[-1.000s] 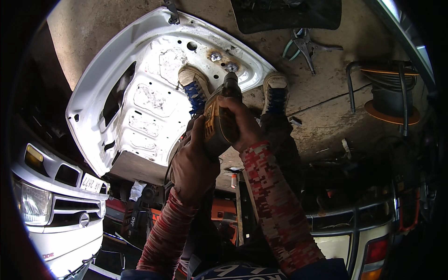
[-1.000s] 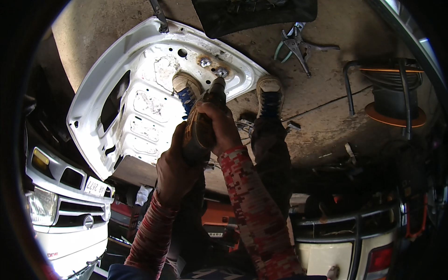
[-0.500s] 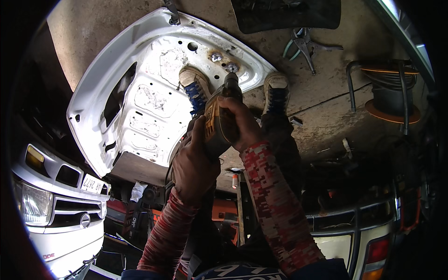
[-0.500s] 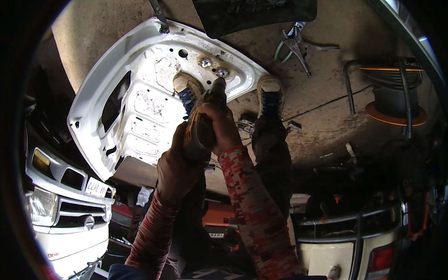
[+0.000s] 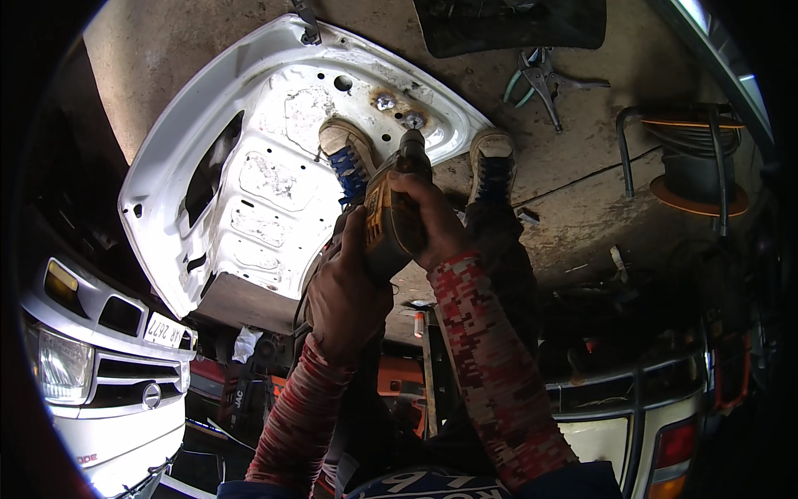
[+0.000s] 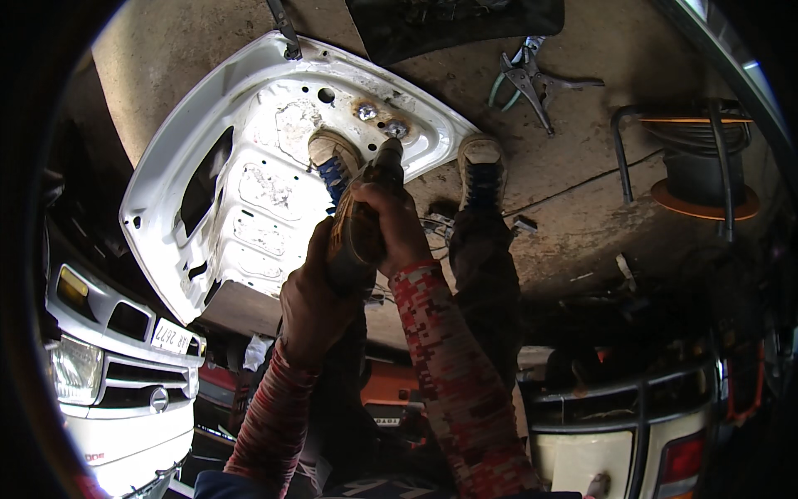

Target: The person uses a corded drill to make holes in a white car bumper lying on the floor. They reposition the bumper and continue drilling at different spots while sitting on the floor.

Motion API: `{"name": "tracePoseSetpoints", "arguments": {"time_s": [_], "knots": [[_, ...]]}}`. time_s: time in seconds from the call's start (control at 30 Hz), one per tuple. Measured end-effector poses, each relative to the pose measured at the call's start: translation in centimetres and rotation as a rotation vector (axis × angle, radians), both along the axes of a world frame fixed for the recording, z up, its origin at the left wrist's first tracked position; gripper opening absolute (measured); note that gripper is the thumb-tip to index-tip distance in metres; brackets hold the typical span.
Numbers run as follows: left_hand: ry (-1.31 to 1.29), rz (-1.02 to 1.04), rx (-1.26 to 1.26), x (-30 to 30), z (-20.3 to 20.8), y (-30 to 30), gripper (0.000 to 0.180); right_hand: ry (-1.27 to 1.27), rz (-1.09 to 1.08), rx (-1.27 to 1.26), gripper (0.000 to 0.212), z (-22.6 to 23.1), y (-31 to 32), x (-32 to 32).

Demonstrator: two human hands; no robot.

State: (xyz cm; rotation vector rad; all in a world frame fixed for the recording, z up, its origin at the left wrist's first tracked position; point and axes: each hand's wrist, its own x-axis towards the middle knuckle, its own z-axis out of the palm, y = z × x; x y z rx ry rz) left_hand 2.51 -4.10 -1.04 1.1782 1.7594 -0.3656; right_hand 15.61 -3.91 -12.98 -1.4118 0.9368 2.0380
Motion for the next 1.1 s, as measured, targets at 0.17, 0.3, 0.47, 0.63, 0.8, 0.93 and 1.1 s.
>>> {"name": "tracePoseSetpoints", "arguments": {"time_s": [0.17,0.3,0.47,0.63,0.8,0.93,1.1], "knots": [[-0.022,0.051,-0.033,0.2,0.3,0.4,0.084,0.008,-0.005,0.024,0.031,0.0,0.0,-0.1],[-0.021,0.110,-0.126,0.4,0.8,0.9,0.085,0.013,-0.004,0.021,0.030,0.0,-0.1,0.0],[-0.026,0.092,-0.097,0.5,0.7,1.1,0.086,0.018,-0.007,0.023,0.032,-0.2,-0.3,0.1],[-0.030,0.065,-0.050,0.3,0.4,0.3,0.084,0.018,-0.007,0.028,0.034,-0.4,-0.4,0.0],[-0.019,0.007,0.037,0.1,0.1,-0.3,0.087,0.001,0.004,0.022,0.034,0.0,-0.3,0.1],[-0.024,0.043,-0.002,0.3,0.2,0.1,0.083,0.000,0.017,0.008,0.034,0.1,-0.1,0.2],[-0.017,0.097,-0.109,0.7,0.7,0.8,0.084,0.007,0.021,0.004,0.032,0.2,0.2,0.4]]}}
